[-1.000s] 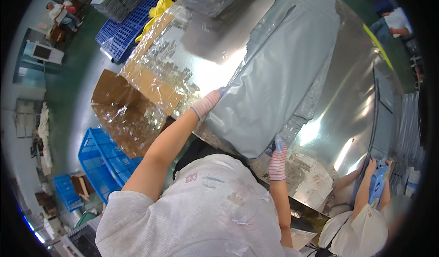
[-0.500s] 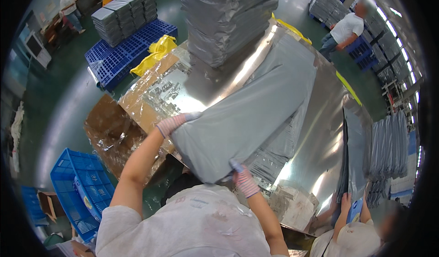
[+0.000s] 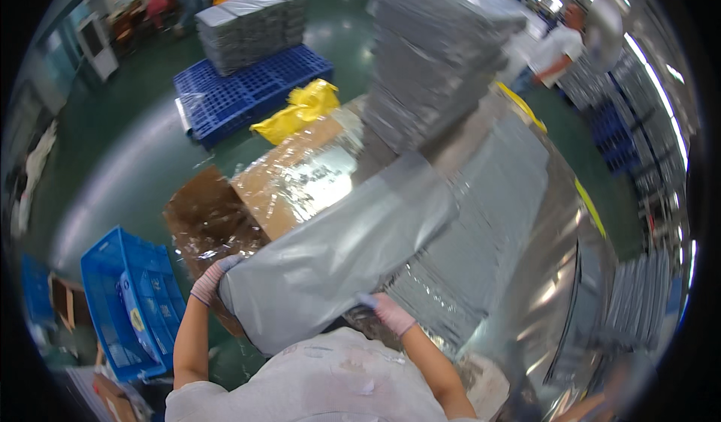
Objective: The person places tissue packs into gray plastic shipping bags on a metal table, smooths the bags, and stacks the completed packages on the workspace.
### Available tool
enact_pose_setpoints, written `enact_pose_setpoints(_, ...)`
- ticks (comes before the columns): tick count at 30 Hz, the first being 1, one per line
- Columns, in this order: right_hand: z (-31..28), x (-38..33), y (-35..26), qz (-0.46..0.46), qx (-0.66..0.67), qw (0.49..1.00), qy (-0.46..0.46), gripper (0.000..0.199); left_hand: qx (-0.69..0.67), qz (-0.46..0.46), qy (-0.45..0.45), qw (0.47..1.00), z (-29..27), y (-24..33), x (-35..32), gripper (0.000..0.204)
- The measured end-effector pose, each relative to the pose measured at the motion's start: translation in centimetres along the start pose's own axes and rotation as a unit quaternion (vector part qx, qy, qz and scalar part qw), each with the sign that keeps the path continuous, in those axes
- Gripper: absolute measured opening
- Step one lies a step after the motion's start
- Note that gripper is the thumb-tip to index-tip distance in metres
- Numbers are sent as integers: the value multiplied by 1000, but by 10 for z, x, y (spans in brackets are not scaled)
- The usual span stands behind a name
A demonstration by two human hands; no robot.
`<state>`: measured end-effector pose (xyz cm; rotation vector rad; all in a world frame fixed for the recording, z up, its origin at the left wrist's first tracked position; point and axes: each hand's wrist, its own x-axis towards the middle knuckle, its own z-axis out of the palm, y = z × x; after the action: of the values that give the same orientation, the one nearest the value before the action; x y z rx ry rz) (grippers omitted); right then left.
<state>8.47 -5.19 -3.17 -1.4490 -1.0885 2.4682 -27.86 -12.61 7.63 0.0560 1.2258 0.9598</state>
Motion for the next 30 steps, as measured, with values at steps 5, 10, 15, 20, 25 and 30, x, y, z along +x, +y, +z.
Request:
enact_pose_setpoints(5,-30,73,-13,-124,-66,971,195,60,88,264,145,949,-100,-67,60,56)
enact_pose_setpoints(10,-1,101,-69,-86,-245,946,194,68,-49,327,243,912,-111,-122,81,64)
enact_pose_setpoints(15,19,113,-111,-38,-227,943,239,89,-272,103,162,943,-41,-80,49,76)
enact_pose_setpoints(20,10,154,-85,-135,-280,883,352,86,-239,104,174,950,-34,-56,70,69)
enact_pose_setpoints(25,5,161,-118,-77,-192,937,283,103,-225,99,211,946,-34,-36,87,68)
enact_pose_setpoints(30,-10,187,-148,-63,-216,928,296,97,-174,132,177,960,-11,3,114,73)
